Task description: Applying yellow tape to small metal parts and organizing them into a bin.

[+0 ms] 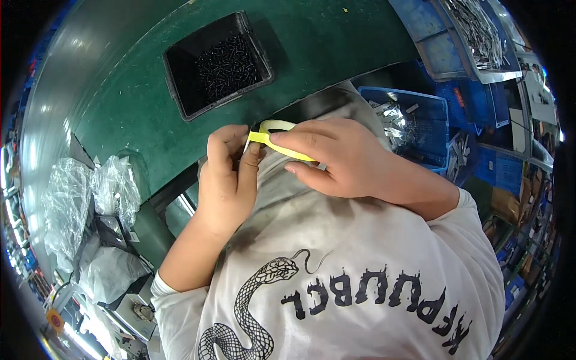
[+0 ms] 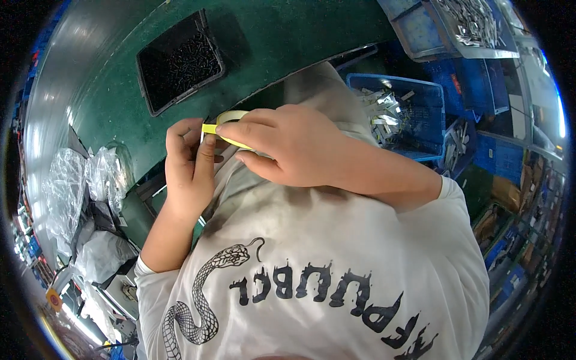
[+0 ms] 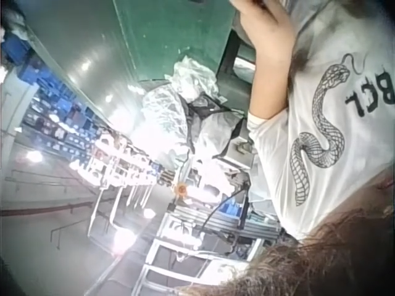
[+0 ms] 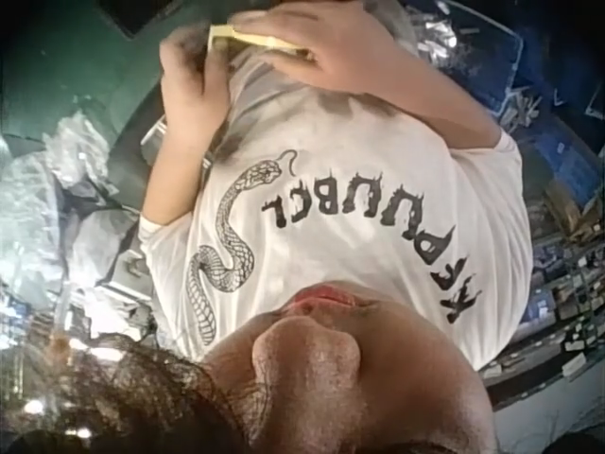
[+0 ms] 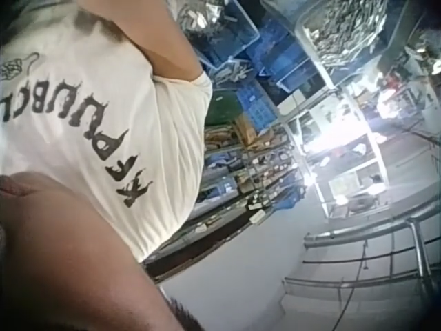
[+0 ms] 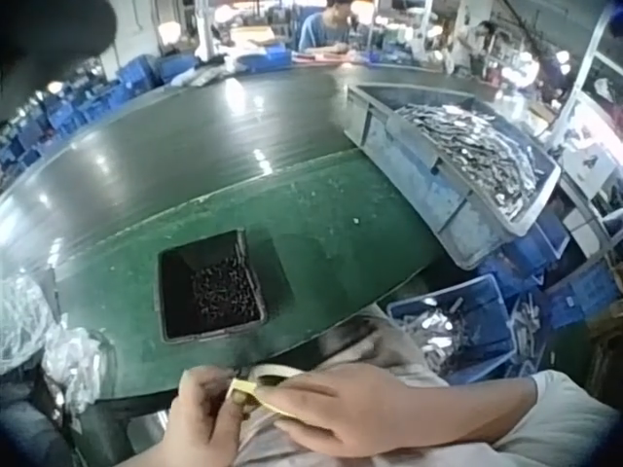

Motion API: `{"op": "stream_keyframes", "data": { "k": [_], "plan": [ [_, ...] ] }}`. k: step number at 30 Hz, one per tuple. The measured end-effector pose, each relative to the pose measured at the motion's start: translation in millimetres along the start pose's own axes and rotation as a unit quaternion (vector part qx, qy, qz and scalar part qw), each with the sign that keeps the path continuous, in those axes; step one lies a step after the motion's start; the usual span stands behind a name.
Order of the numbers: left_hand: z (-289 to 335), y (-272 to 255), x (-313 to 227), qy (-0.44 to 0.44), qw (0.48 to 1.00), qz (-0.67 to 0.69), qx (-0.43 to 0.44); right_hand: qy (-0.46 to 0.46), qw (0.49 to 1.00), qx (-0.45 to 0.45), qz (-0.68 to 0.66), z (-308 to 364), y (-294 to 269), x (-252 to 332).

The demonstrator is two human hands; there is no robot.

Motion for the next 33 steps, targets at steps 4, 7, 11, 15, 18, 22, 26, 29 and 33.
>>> {"op": "stream_keyframes", "data": {
  "k": [4, 7, 11, 15, 18, 22, 26, 29, 33],
  "plan": [
    [-0.9, -0.3, -2.4, 0.019, 1.0, 0.0, 0.008, 0.003, 0.998, 0.029, 0.051, 2.6, 2.6, 1.1],
    [-3.8, -0.6, -2.2, 0.005, 1.0, 0.016, 0.016, -0.004, 0.995, 0.042, 0.093, 4.0, 4.4, 4.2],
    [-7.5, 1.0, 11.5, -0.095, 0.987, 0.121, 0.037, 0.013, 0.984, 0.08, 0.161, 2.9, 10.1, 4.0],
    [-8.5, 0.5, 19.4, -0.121, 0.971, 0.199, 0.046, 0.043, 0.97, 0.097, 0.219, 1.0, 8.0, -0.6],
    [-9.2, 0.8, 21.2, -0.138, 0.968, 0.203, 0.05, 0.061, 0.969, 0.104, 0.214, 2.5, 9.7, -4.2],
    [-8.4, 0.9, 23.3, -0.15, 0.966, 0.203, 0.047, 0.081, 0.965, 0.125, 0.215, 2.9, 9.0, -3.7],
    [-7.7, 0.0, 23.8, -0.141, 0.971, 0.187, 0.042, 0.109, 0.974, 0.132, 0.149, 0.7, 6.4, -4.9],
    [-8.1, -0.2, 22.9, -0.139, 0.971, 0.19, 0.04, 0.128, 0.983, 0.117, 0.066, -0.3, 3.9, -9.3],
    [-8.9, 1.2, 18.0, -0.131, 0.972, 0.188, 0.047, 0.152, 0.981, 0.119, 0.007, 3.4, 7.3, -19.4]
  ]
}}
Point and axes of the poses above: each hand's wrist, its own z-axis away from the middle knuckle, its own y-axis out of the palm, x = y × z, the point moved 8 cm from there along -z, towards the middle knuckle, and after that the axes turned 11 degrees about x, right-handed, at the moved point
